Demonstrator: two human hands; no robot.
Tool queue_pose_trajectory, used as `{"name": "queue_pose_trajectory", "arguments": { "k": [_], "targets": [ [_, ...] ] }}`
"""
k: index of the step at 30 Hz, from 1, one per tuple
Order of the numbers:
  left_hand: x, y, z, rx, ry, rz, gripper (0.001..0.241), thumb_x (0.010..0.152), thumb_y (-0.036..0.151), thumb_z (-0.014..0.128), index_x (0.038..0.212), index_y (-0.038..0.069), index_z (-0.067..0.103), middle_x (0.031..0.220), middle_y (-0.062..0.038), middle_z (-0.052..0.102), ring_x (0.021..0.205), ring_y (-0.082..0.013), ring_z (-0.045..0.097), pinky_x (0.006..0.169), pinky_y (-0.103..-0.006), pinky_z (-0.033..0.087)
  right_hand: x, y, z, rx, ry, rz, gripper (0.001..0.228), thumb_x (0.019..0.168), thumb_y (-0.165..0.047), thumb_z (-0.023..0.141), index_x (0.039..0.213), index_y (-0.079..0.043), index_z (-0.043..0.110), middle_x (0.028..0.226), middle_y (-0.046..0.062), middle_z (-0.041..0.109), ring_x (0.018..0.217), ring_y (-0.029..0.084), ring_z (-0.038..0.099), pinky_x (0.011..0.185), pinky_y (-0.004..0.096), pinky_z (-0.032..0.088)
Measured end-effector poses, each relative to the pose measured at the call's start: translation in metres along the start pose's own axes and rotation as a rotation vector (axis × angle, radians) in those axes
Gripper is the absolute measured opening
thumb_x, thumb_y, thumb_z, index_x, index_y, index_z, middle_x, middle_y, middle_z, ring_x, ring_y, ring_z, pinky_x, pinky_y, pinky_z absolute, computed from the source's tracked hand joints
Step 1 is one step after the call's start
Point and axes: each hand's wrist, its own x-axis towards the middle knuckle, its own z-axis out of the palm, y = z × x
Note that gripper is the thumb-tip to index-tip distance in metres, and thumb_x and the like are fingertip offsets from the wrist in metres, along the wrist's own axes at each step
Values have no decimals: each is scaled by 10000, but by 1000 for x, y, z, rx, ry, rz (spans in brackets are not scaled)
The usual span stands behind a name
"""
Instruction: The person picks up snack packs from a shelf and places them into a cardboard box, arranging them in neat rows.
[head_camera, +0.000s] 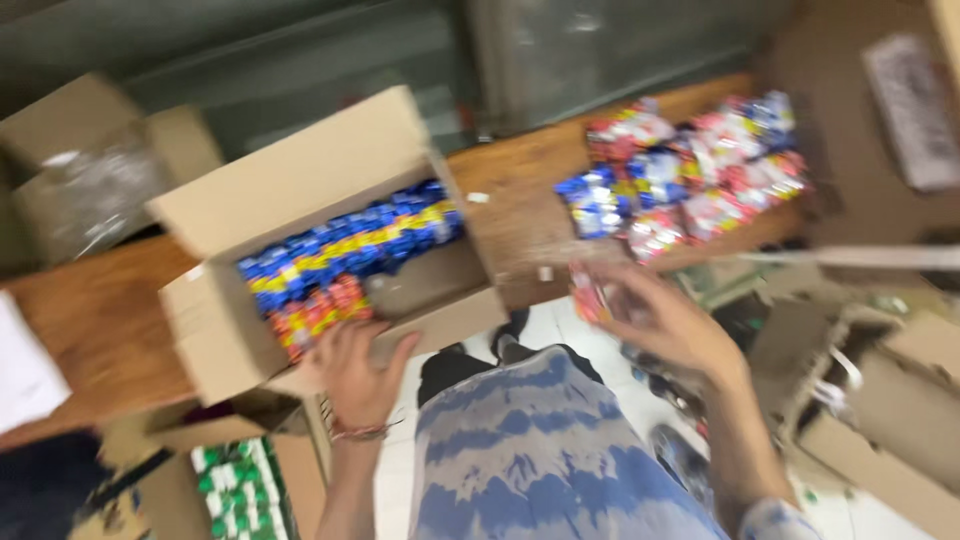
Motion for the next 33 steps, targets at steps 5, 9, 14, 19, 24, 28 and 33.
{"name": "queue_pose_trajectory", "arguments": {
  "k": [5,9,14,19,24,28,33],
  "targets": [
    [5,19,-22,6,-11,-3,505,1043,558,1055,1356,190,908,1293,-41,880,1323,-351,814,1273,-548,554,8,-155,74,257,-122,-182,808,958,-228,1085,1707,-85,820,1195,182,986,1034,338,1007,987,531,813],
    [9,28,-44,109,54,28,568,1085,615,994,1438,188,866,1461,-80,840,1524,-387,777,1431,-639,432,94,-197,143,65,-65,-227,737,1129,-373,923,1805,-132,755,1192,212,931,1074,376,951,906,529,762],
    [7,2,-69,87,77,-23,638,1066,738,955,1354,172,901,1491,-118,823,1569,-441,752,1431,-683,434,195,-161,209,-373,-262,204,648,1012,-752,860,1594,-468,887,1329,86,974,1351,402,894,1147,571,715],
    [-4,-28,-61,30,-25,-17,688,1060,795,906,1377,184,908,1479,-122,817,1441,-387,798,1259,-618,548,236,-83,266,-710,-322,235,646,999,-831,831,1387,-344,1001,1241,171,989,1302,440,927,1105,561,738],
    [-8,-31,-64,-7,-92,21,701,1154,755,803,1502,147,813,1452,-133,795,1457,-374,784,1253,-572,550,243,-109,281,-594,-372,421,631,1135,-609,785,1670,-287,872,1524,113,952,1536,403,834,1283,585,665],
    [-14,-38,-58,-58,-130,37,705,1150,717,816,1531,125,783,1465,-155,784,1499,-394,757,1279,-589,529,252,-88,288,-600,-365,429,602,1136,-597,818,1660,-307,885,1520,63,958,1536,397,828,1286,593,663],
    [-12,-39,-58,-34,-93,50,680,1148,710,831,1504,132,782,1443,-141,788,1494,-375,764,1270,-564,539,245,-95,281,-614,-374,421,621,1081,-620,888,1628,-326,877,1536,-25,950,1572,340,806,1301,560,667]
  ]
}}
